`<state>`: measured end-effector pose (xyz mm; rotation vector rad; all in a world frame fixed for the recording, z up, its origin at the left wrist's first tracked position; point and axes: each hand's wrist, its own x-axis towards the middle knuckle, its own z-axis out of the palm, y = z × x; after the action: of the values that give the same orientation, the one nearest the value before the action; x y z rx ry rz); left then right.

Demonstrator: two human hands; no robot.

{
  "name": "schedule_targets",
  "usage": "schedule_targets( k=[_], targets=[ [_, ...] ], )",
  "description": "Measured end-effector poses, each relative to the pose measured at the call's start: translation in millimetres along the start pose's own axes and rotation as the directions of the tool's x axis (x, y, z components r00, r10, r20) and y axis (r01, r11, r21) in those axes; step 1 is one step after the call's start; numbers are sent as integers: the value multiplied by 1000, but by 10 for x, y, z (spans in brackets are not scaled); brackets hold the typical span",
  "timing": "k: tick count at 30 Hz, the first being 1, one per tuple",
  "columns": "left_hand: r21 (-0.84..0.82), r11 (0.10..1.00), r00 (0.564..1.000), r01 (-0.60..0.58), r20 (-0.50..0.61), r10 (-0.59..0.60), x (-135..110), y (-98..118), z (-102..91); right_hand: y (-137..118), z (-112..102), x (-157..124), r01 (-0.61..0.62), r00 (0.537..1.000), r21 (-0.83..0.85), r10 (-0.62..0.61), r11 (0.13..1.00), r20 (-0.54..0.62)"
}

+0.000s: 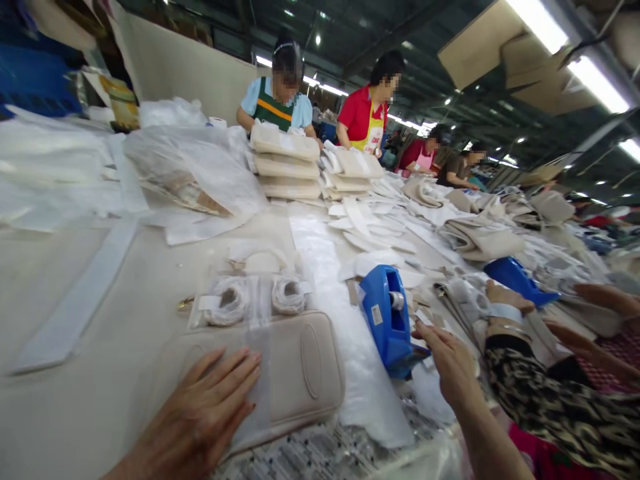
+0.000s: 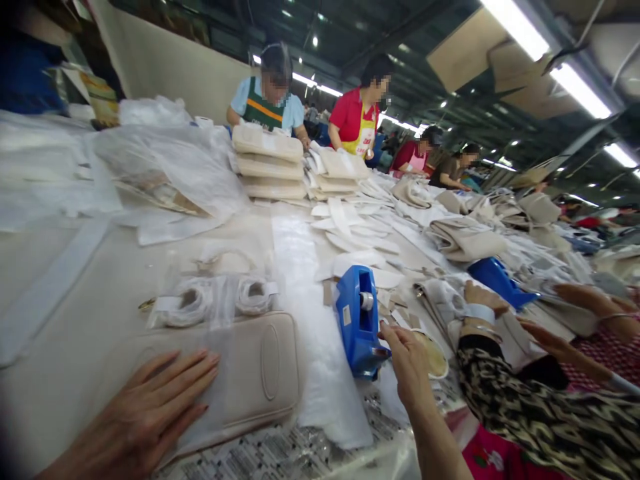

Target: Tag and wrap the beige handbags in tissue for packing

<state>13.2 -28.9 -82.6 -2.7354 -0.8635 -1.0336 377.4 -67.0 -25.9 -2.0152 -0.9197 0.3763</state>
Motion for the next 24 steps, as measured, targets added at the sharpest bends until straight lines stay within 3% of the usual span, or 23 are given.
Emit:
schedule_targets(
  k=[4, 8, 11, 14, 18, 21, 24],
  targets=[
    [29, 999, 1000, -25, 7, 25, -8, -43, -25, -25, 120, 8, -89, 993, 220, 70, 971, 92],
    [75, 991, 993, -107, 60, 102, -13, -100, -50, 52, 108, -55, -7, 999, 351, 22, 936, -40],
    [67, 991, 992, -115, 65, 111, -15, -100, -52, 147, 12, -326, 107, 983, 433, -30, 895, -182],
    [53, 995, 995, -90, 48, 87, -24, -88, -44, 318, -55, -658, 71, 975, 546, 57, 835, -214],
    [111, 981, 982, -161, 119, 148, -40, -111, -45, 530, 3, -869, -211, 953, 568, 296, 795, -61],
    [108, 979, 979, -176, 128, 162, -34, -112, -54, 555, 63, -831, -315, 945, 494, 315, 810, 87],
    [43, 996, 996, -76, 38, 75, -23, -67, -41, 536, 36, -749, -324, 946, 408, 294, 854, 137]
  ],
)
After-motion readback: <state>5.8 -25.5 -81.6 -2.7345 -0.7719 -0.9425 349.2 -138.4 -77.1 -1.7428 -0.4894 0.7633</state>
